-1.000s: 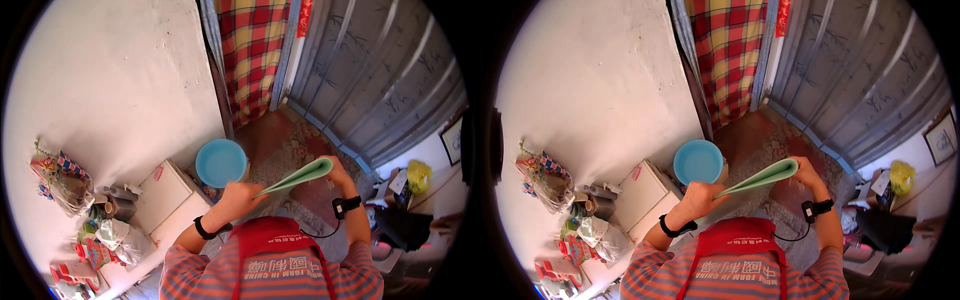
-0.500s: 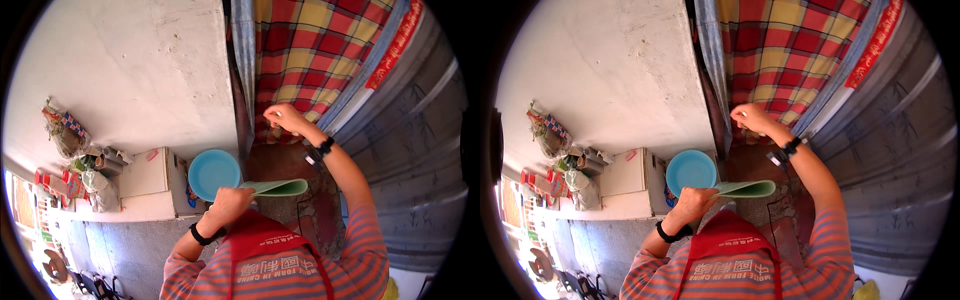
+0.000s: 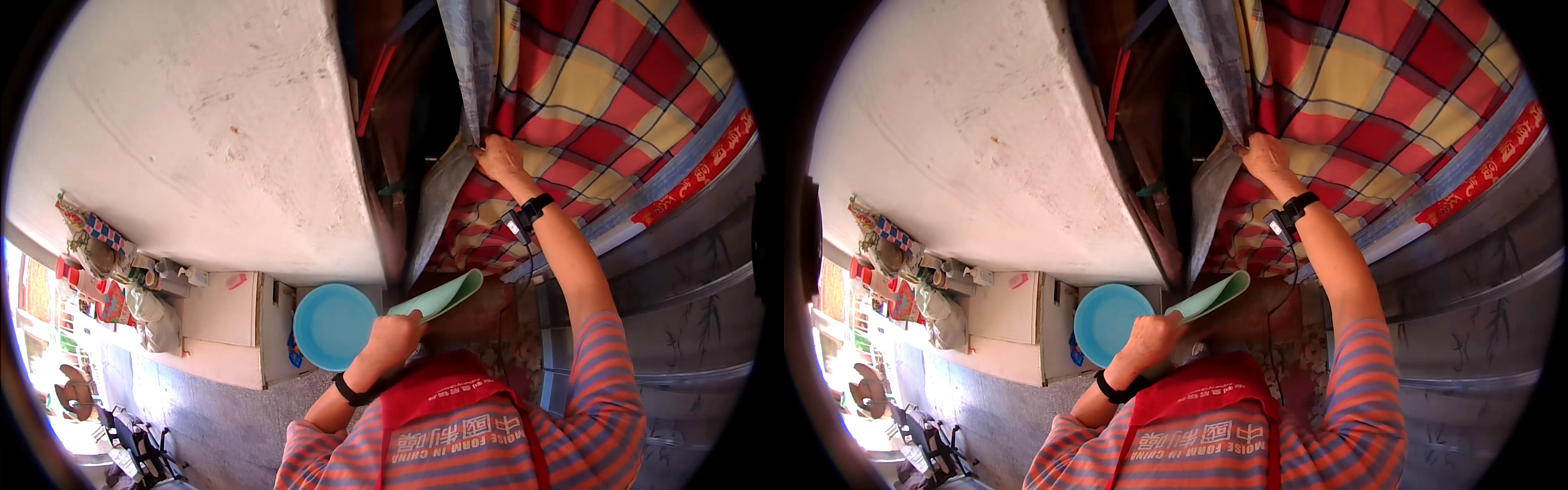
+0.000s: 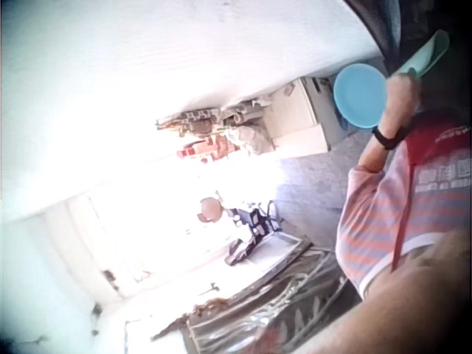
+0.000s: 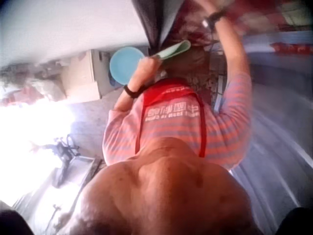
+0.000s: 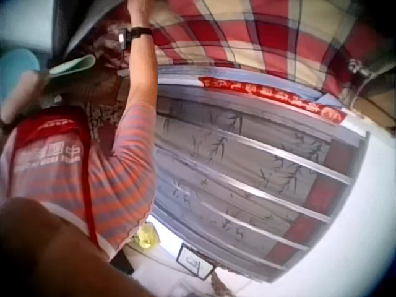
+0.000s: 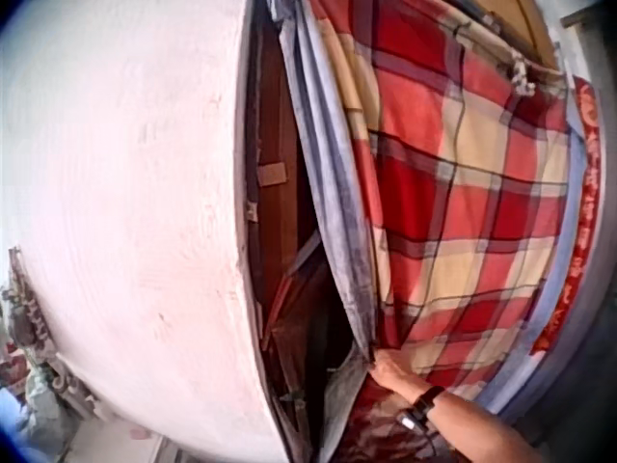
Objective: The person pours liquid from a bottle into a bowl, handles a large jar containing dark items, and moves a light green mat from an outdoor railing back onto a table.
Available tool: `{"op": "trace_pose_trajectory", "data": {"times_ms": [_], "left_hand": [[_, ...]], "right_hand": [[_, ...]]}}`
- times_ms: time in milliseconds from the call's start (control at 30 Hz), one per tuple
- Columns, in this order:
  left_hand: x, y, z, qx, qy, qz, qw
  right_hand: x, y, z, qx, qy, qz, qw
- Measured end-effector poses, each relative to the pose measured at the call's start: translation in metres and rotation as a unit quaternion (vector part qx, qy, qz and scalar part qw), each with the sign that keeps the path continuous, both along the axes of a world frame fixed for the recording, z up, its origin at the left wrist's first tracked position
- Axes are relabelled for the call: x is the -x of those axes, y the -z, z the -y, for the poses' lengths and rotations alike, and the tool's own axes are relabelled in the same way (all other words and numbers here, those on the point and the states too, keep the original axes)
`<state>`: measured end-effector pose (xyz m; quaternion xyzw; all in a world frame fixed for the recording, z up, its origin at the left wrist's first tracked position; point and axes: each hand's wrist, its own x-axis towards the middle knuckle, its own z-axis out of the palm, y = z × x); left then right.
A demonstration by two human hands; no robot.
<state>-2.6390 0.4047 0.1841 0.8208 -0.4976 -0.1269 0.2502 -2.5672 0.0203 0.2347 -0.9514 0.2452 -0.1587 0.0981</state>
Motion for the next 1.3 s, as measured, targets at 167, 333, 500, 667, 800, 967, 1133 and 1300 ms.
{"op": "trace_pose_trajectory", "data": {"times_ms": [167, 333, 500, 667, 800, 967, 1133, 1300], "left_hand": [[-0.017, -0.001, 0.048, 0.005, 0.005, -0.016, 1.0], [-0.028, 0.012, 0.082, 0.01, -0.037, -0.042, 0.998], [-0.036, 0.015, 0.139, -0.003, -0.051, -0.041, 0.998], [-0.059, 0.028, 0.178, 0.022, -0.138, -0.061, 0.988], [-0.151, -0.06, 0.166, 0.046, -0.197, -0.018, 0.979], [-0.218, -0.011, 0.23, 0.113, -0.29, -0.063, 0.948], [-0.317, 0.022, 0.275, 0.179, -0.367, -0.07, 0.91], [-0.441, 0.033, 0.329, 0.234, -0.383, -0.101, 0.888]], "right_hand": [[-0.015, -0.025, 0.041, -0.107, 0.045, 0.004, 0.993], [-0.055, -0.034, 0.054, -0.104, 0.024, -0.024, 0.994], [-0.137, -0.012, 0.168, -0.063, -0.069, 0.126, 0.988], [-0.099, -0.089, 0.179, -0.471, -0.038, 0.144, 0.869], [-0.047, -0.203, 0.195, -0.386, -0.236, 0.409, 0.792], [0.02, -0.237, 0.311, -0.363, -0.156, 0.498, 0.772], [-0.015, -0.191, 0.294, 0.181, -0.016, 0.434, 0.882], [-0.043, -0.157, 0.344, 0.369, -0.024, 0.376, 0.85]]}}
